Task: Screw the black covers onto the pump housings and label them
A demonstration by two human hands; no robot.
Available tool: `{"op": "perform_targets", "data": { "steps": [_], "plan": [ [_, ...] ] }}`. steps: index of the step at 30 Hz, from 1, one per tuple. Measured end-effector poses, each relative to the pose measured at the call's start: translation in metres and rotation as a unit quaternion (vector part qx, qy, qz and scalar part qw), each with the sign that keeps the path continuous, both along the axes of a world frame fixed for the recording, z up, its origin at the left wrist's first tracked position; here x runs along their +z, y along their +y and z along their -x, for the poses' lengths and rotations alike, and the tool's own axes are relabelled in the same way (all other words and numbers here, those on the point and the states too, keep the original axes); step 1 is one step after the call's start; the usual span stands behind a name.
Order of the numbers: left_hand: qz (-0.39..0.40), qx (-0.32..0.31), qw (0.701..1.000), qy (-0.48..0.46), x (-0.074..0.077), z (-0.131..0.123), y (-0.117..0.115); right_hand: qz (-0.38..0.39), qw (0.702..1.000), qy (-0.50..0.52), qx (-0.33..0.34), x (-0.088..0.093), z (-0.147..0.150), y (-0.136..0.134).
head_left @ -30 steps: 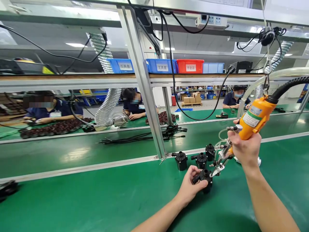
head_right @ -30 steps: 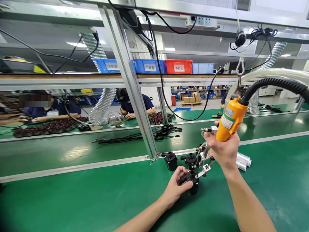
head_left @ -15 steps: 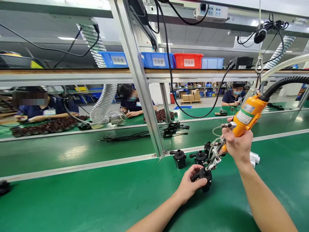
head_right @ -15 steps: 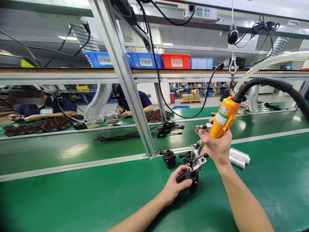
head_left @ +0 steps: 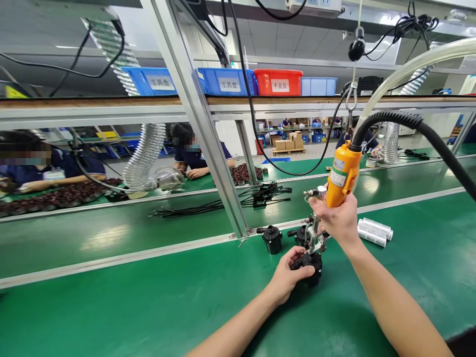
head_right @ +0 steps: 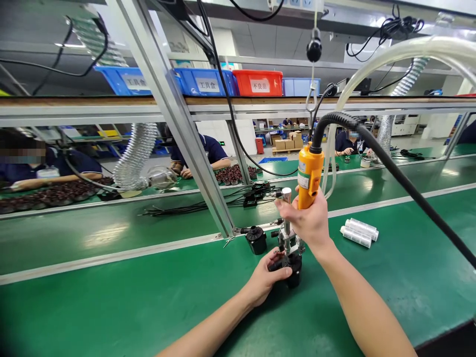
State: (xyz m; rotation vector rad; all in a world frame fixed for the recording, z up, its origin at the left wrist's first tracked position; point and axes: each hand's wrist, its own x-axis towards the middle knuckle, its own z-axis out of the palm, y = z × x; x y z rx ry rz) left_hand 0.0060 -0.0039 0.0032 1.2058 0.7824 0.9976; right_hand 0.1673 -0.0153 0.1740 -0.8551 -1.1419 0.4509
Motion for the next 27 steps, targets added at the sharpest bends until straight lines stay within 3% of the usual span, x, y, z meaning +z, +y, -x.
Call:
{"op": "perform_targets", "data": {
  "steps": [4, 7, 11, 16, 19, 22, 25, 27],
  "plan": [
    [-0.024, -0.002, 0.999, 0.023, -0.001, 0.002, -0.001, 0.006, 0.998, 0.026, 0.051, -0.007, 0.0, 0.006],
    [-0.075, 0.006, 0.995, 0.062, -0.001, 0.006, -0.004, 0.017, 0.998, 0.037, 0.053, -0.007, -0.006, 0.013],
    [-0.157, 0.043, 0.98, 0.113, 0.002, 0.011, -0.008, 0.024, 0.999, 0.024, -0.023, -0.003, -0.038, 0.028],
    [-0.192, 0.169, 0.956, 0.145, 0.003, 0.014, -0.001, 0.038, 0.993, 0.009, -0.116, -0.008, -0.089, 0.056],
    [-0.274, 0.255, 0.907, 0.191, 0.002, 0.015, 0.006, 0.053, 0.992, -0.017, -0.116, -0.017, -0.11, 0.074],
    [-0.409, 0.31, 0.825, 0.236, 0.001, 0.015, 0.002, 0.071, 0.99, -0.056, -0.106, -0.03, -0.128, 0.085],
    [-0.507, 0.278, 0.787, 0.217, -0.007, 0.011, -0.01, 0.097, 0.985, -0.106, -0.095, -0.05, -0.153, 0.085],
    [-0.522, 0.204, 0.803, 0.203, -0.019, 0.004, -0.017, 0.129, 0.976, -0.15, -0.091, -0.07, -0.176, 0.077]
  ]
}}
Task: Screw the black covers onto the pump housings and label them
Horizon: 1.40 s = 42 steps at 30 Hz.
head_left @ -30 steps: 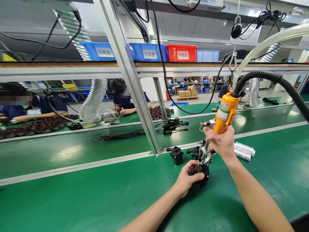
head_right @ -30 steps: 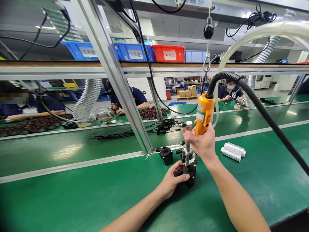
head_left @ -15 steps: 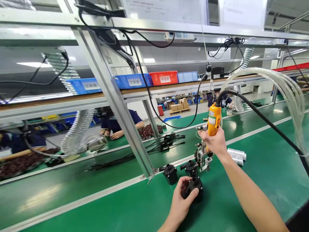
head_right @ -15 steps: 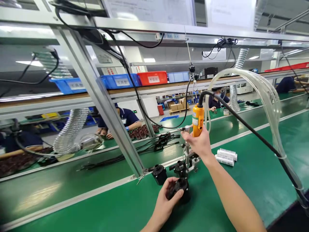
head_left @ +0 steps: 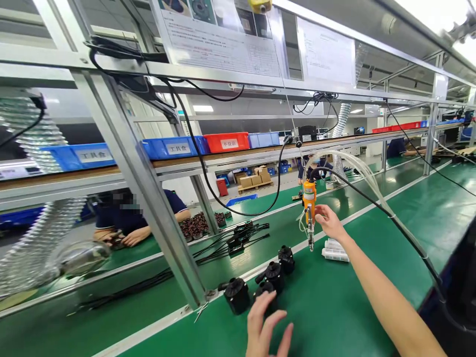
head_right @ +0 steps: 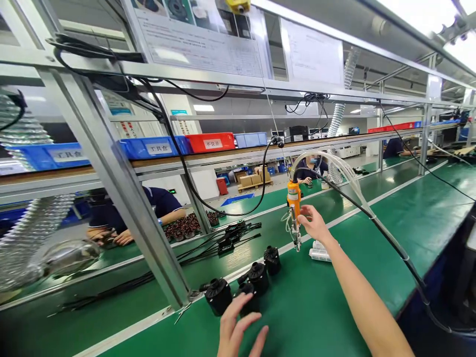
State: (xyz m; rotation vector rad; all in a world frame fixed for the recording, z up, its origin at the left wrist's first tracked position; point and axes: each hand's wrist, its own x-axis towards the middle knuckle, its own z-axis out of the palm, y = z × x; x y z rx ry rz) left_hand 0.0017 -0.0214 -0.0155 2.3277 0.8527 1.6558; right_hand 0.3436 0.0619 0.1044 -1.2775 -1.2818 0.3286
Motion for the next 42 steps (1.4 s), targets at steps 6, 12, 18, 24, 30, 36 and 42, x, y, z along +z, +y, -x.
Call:
{"op": "perform_targets", "data": {
  "steps": [6, 12, 18, 24, 30, 36, 42],
  "plan": [
    [0.173, -0.259, 0.94, 0.14, -0.021, -0.049, 0.003, 0.164, 0.98, -0.114, -0.015, -0.072, -0.069, -0.028],
    [0.285, -0.188, 0.939, 0.039, 0.002, -0.154, 0.031, 0.263, 0.955, -0.139, 0.001, -0.111, -0.091, -0.022],
    [0.285, -0.18, 0.938, 0.079, -0.005, -0.215, 0.061, 0.292, 0.946, -0.136, 0.026, -0.119, -0.106, -0.021],
    [0.289, -0.146, 0.94, 0.107, -0.018, -0.205, 0.069, 0.264, 0.951, -0.149, 0.067, -0.121, -0.118, -0.021],
    [0.336, -0.088, 0.935, 0.064, -0.017, -0.208, 0.069, 0.259, 0.954, -0.147, 0.039, -0.117, -0.119, -0.022],
    [0.361, -0.042, 0.93, 0.053, -0.008, -0.207, 0.078, 0.265, 0.949, -0.171, 0.019, -0.103, -0.109, -0.031],
    [0.312, -0.044, 0.949, 0.026, -0.006, -0.208, 0.074, 0.228, 0.957, -0.174, -0.039, -0.098, -0.074, -0.029]
  ]
}}
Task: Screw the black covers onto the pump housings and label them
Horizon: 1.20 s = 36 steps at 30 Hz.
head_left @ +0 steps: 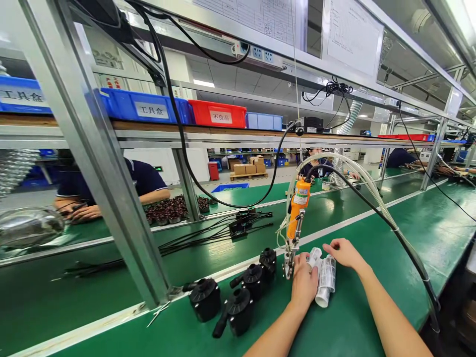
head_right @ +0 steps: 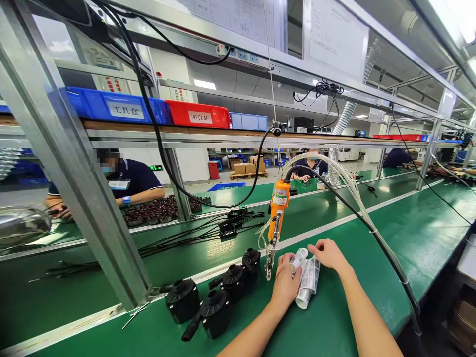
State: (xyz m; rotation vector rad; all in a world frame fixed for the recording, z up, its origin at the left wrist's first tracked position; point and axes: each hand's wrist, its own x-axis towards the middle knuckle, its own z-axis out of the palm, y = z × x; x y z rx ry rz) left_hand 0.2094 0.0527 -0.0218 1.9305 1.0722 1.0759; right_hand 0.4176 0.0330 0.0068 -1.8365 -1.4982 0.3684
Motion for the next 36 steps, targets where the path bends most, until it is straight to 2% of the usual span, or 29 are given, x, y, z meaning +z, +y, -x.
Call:
{"op": "perform_targets", "data": {
  "steps": [3, 6, 9, 12, 14, 16, 20, 22, 24, 30, 36],
  "plan": [
    [-0.021, -0.005, 0.998, -0.052, -0.004, -0.005, -0.007, 0.009, 1.0, 0.008, 0.028, -0.004, 0.025, 0.004],
    [0.012, -0.04, 0.992, -0.123, -0.003, -0.008, -0.013, 0.003, 0.998, 0.026, 0.06, -0.002, 0.038, 0.004],
    [0.054, -0.076, 0.983, -0.159, 0.002, -0.005, -0.015, -0.018, 0.994, 0.048, 0.098, 0.008, 0.035, -0.001],
    [0.003, -0.071, 0.979, -0.191, 0.008, 0.001, -0.012, -0.026, 0.987, 0.055, 0.147, 0.019, 0.027, -0.009],
    [-0.031, -0.111, 0.973, -0.2, 0.009, 0.004, -0.007, -0.027, 0.984, 0.052, 0.17, 0.024, 0.024, -0.015],
    [-0.027, -0.153, 0.969, -0.191, 0.009, 0.005, -0.004, -0.032, 0.982, 0.051, 0.178, 0.028, 0.023, -0.019],
    [-0.046, -0.094, 0.979, -0.175, 0.005, 0.004, 0.002, -0.028, 0.979, 0.05, 0.195, 0.035, 0.021, -0.026],
    [-0.049, -0.116, 0.979, -0.158, 0.002, 0.003, 0.004, -0.019, 0.978, 0.052, 0.201, 0.038, 0.019, -0.029],
    [-0.013, -0.144, 0.979, -0.144, -0.002, 0.002, 0.005, -0.013, 0.979, 0.054, 0.198, 0.038, 0.015, -0.032],
    [0.068, -0.089, 0.976, -0.185, -0.009, -0.007, -0.002, 0.018, 0.982, 0.029, 0.183, 0.034, 0.001, -0.037],
    [0.07, -0.083, 0.972, -0.209, -0.004, -0.009, -0.004, -0.001, 0.984, 0.009, 0.179, 0.04, 0.006, -0.037]
  ]
}}
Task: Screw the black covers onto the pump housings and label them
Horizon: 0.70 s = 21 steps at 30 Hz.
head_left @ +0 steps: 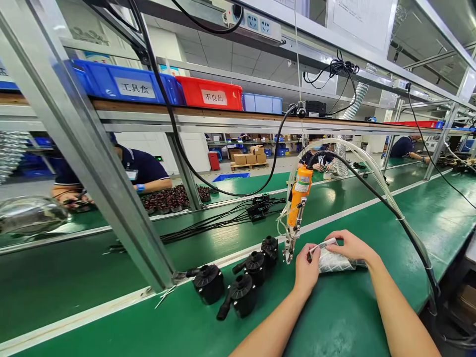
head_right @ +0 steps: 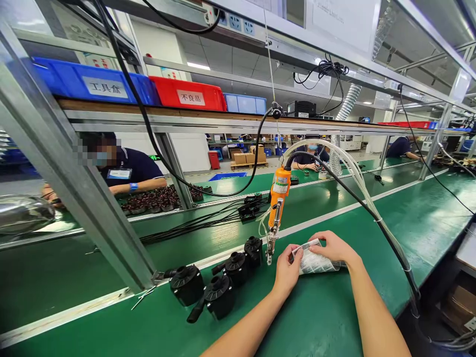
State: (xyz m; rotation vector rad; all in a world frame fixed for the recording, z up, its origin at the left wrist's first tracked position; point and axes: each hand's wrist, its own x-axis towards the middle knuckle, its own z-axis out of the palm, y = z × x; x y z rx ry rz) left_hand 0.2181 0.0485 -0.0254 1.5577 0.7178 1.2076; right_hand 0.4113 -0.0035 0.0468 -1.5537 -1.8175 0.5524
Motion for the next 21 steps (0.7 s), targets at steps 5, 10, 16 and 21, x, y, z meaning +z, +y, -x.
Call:
{"op": "perform_targets", "data": {
  "steps": [5, 10, 16, 21],
  "plan": [
    [0.009, 0.005, 1.0, -0.012, 0.0013, 0.0002, 0.0015, -0.025, 1.0, -0.002, -0.004, 0.0023, 0.0039, 0.0006],
    [0.021, 0.021, 1.0, -0.011, 0.0018, 0.0012, 0.0045, -0.047, 0.999, -0.006, -0.009, -0.0021, 0.0003, 0.0014],
    [0.028, 0.039, 0.999, 0.004, 0.0014, 0.0013, 0.0077, -0.065, 0.998, 0.002, -0.019, -0.0042, 0.003, 0.0035],
    [0.032, 0.042, 0.999, 0.01, 0.0008, 0.0002, 0.0078, -0.096, 0.995, 0.025, -0.015, 0.002, 0.0063, 0.0028]
  ]
}}
